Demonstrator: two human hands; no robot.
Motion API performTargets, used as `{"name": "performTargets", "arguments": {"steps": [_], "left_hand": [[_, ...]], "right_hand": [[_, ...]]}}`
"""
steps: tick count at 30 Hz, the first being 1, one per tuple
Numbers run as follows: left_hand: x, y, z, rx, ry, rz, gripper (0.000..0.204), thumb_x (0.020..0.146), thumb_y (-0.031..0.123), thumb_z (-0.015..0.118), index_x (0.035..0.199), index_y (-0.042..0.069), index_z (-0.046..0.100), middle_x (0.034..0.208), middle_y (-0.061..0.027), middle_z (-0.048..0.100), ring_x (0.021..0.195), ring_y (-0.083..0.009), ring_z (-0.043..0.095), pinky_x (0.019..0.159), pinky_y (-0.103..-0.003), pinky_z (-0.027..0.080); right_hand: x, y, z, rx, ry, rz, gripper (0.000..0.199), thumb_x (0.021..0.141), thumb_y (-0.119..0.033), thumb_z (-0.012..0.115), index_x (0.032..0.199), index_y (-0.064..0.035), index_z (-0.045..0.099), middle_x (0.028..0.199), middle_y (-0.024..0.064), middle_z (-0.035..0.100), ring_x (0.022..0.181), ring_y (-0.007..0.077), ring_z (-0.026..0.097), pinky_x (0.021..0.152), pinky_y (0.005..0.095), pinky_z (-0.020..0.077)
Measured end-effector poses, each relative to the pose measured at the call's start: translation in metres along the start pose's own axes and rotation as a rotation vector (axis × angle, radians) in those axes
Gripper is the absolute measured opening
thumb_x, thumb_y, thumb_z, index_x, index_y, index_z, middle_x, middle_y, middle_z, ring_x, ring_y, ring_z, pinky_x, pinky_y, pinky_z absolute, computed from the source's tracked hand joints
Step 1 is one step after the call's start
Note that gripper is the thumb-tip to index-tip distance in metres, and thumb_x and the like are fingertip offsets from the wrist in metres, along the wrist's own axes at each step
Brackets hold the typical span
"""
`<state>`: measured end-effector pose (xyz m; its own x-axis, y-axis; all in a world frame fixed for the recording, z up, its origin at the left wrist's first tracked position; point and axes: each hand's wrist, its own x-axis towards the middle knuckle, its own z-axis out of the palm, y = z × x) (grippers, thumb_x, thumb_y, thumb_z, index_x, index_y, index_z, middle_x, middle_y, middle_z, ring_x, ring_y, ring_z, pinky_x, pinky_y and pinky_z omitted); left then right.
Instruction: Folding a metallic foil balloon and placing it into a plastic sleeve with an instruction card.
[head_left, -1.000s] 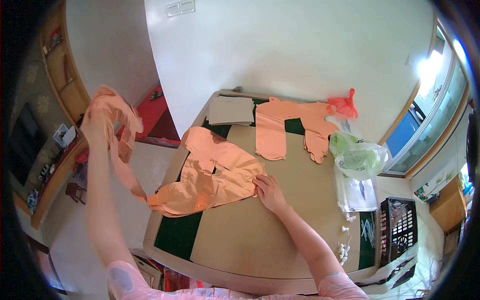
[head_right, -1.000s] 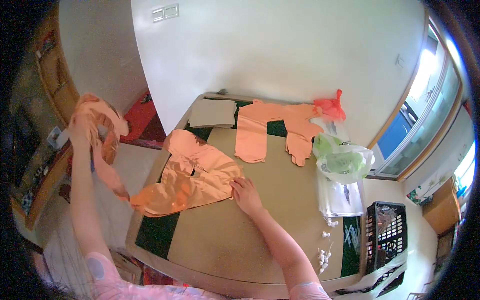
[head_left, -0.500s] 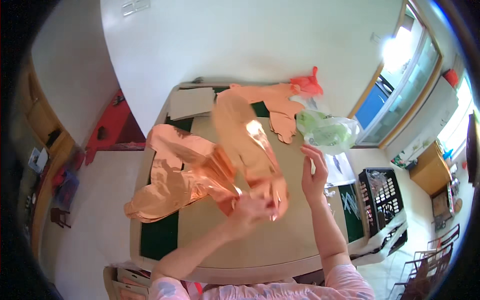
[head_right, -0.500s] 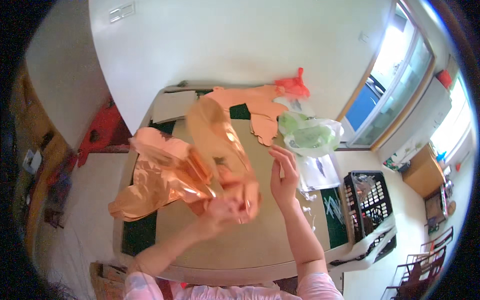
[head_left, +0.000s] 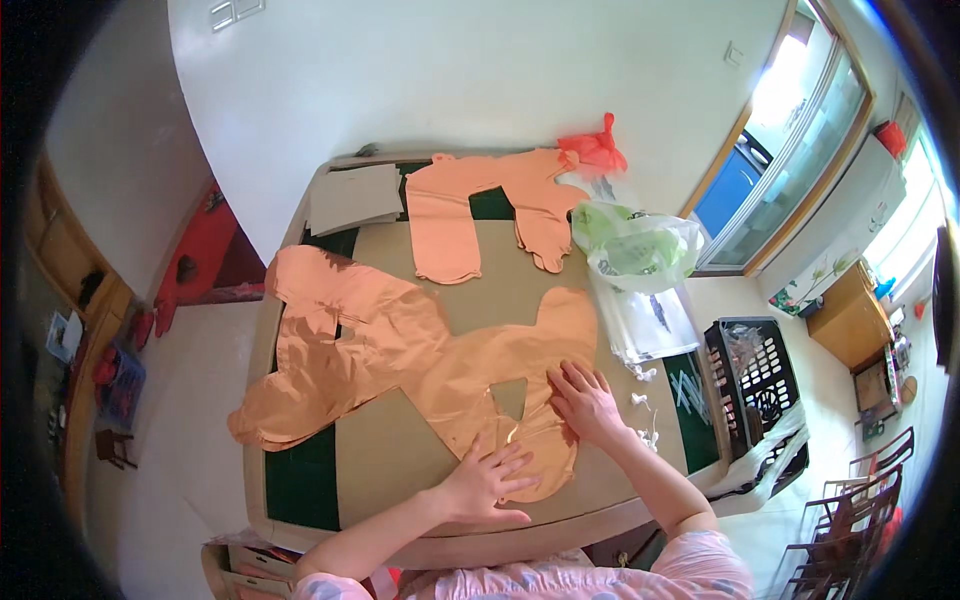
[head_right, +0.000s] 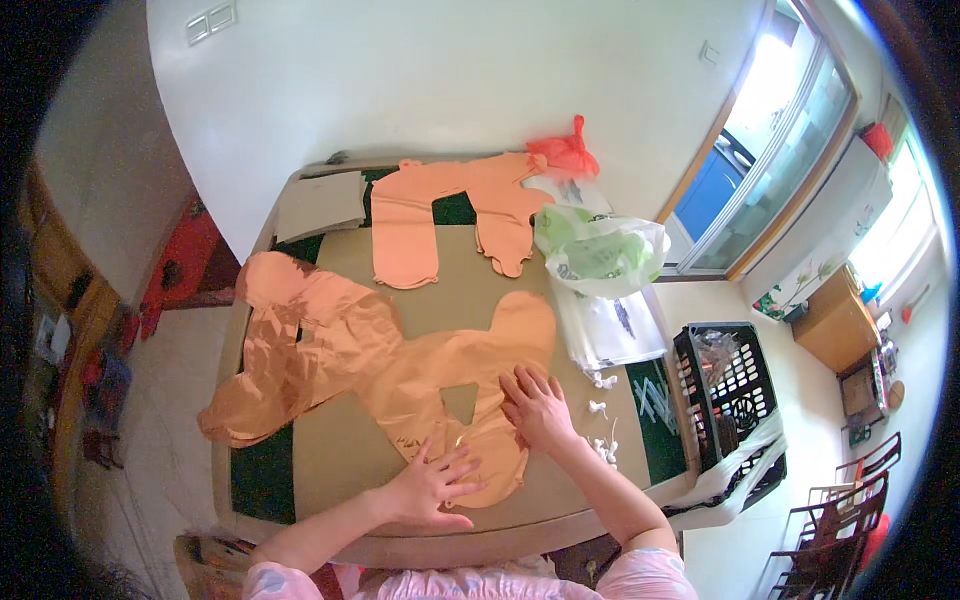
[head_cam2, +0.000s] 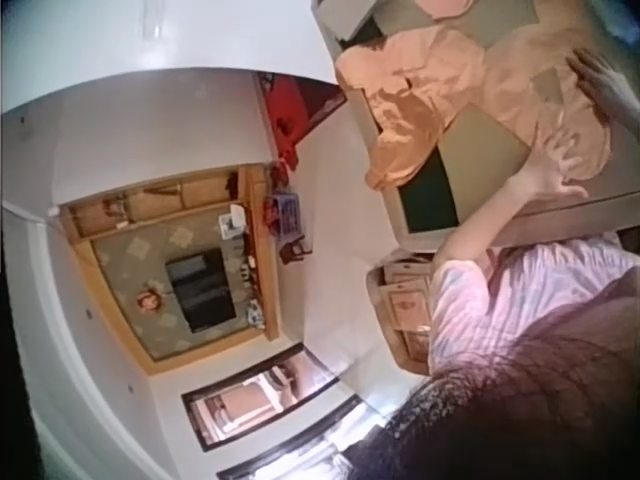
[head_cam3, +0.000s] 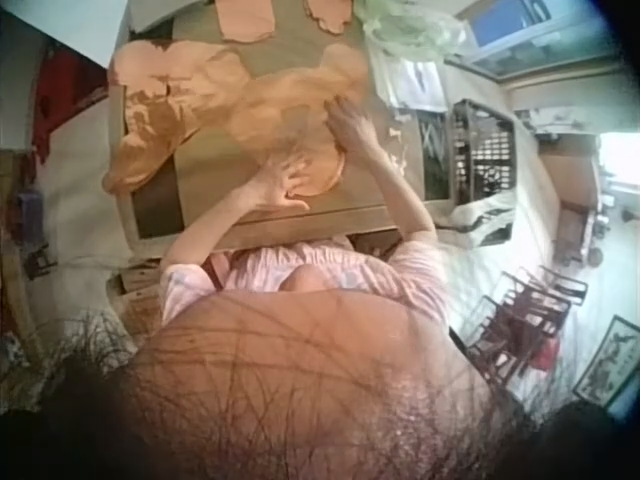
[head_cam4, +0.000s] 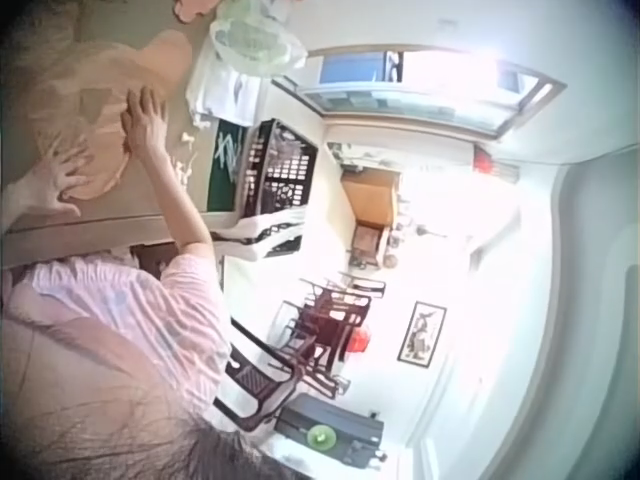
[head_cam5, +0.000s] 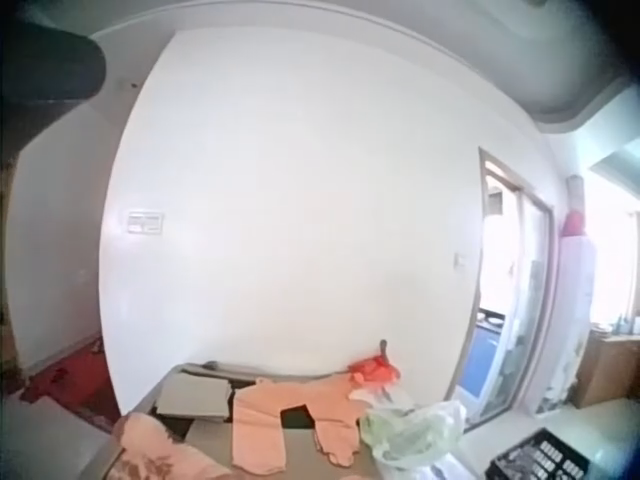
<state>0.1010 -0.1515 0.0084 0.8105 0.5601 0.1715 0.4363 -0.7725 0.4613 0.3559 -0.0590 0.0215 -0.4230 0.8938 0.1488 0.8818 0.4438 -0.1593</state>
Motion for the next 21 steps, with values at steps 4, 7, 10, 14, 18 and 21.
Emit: {"name": "performTargets", "arguments": {"steps": [4, 7, 10, 14, 18, 21], "left_hand": [[0.002, 0.002, -0.003, 0.052, -0.122, -0.018, 0.068, 0.088, 0.069, 0.043, 0.139, 0.025, 0.051, 0.151, -0.0106, 0.037, 0.144, -0.0305, 0.026, 0.109, -0.069, 0.011], [0.008, -0.003, -0.007, 0.036, -0.034, 0.002, 0.064, 0.089, 0.065, 0.046, 0.136, 0.023, 0.053, 0.149, -0.0117, 0.04, 0.143, -0.0307, 0.027, 0.11, -0.068, 0.013], [0.039, -0.028, -0.03, -0.003, 0.065, 0.029, 0.064, 0.086, 0.062, 0.055, 0.137, 0.022, 0.052, 0.148, -0.0129, 0.041, 0.141, -0.0324, 0.03, 0.106, -0.071, 0.017], [0.086, -0.082, -0.072, 0.156, 0.159, -0.07, 0.057, 0.088, 0.053, 0.058, 0.134, 0.02, 0.054, 0.149, -0.0126, 0.039, 0.143, -0.0318, 0.026, 0.107, -0.068, 0.018], [0.145, -0.15, -0.078, 0.246, 0.127, -0.191, 0.055, 0.091, 0.047, 0.056, 0.135, 0.015, 0.051, 0.15, -0.012, 0.036, 0.144, -0.0307, 0.025, 0.109, -0.067, 0.017], [0.189, -0.195, -0.066, 0.355, 0.15, -0.241, 0.058, 0.091, 0.046, 0.055, 0.138, 0.013, 0.047, 0.15, -0.0121, 0.036, 0.144, -0.0293, 0.025, 0.11, -0.065, 0.018]], "right_hand": [[0.017, 0.016, -0.006, 0.103, 0.123, -0.018, 0.036, 0.09, -0.024, 0.06, 0.123, -0.0107, 0.058, 0.125, 0.0137, 0.056, 0.12, 0.0336, 0.05, 0.101, 0.0467, 0.0392], [0.068, 0.038, -0.008, 0.304, 0.253, 0.041, 0.019, 0.087, -0.016, 0.063, 0.103, -0.007, 0.064, 0.107, 0.0141, 0.062, 0.103, 0.0346, 0.057, 0.091, 0.0436, 0.0452], [0.139, 0.09, 0.011, 0.543, 0.36, 0.117, 0.014, 0.084, -0.013, 0.067, 0.094, -0.0033, 0.064, 0.093, 0.0148, 0.063, 0.089, 0.0328, 0.061, 0.08, 0.0411, 0.0493], [0.232, 0.112, 0.012, 0.475, 0.409, 0.127, 0.015, 0.081, -0.013, 0.069, 0.091, -0.0022, 0.064, 0.087, 0.0149, 0.063, 0.082, 0.0301, 0.062, 0.076, 0.0398, 0.0496], [0.292, 0.14, 0.055, 0.289, 0.646, 0.024, 0.028, 0.074, -0.02, 0.076, 0.09, -0.0005, 0.065, 0.082, 0.0138, 0.062, 0.079, 0.0282, 0.062, 0.073, 0.0383, 0.0506], [0.314, 0.169, 0.07, 0.226, 0.495, 0.193, 0.031, 0.07, -0.023, 0.078, 0.086, -0.0012, 0.065, 0.079, 0.014, 0.064, 0.077, 0.0273, 0.063, 0.071, 0.0387, 0.0509]]}}
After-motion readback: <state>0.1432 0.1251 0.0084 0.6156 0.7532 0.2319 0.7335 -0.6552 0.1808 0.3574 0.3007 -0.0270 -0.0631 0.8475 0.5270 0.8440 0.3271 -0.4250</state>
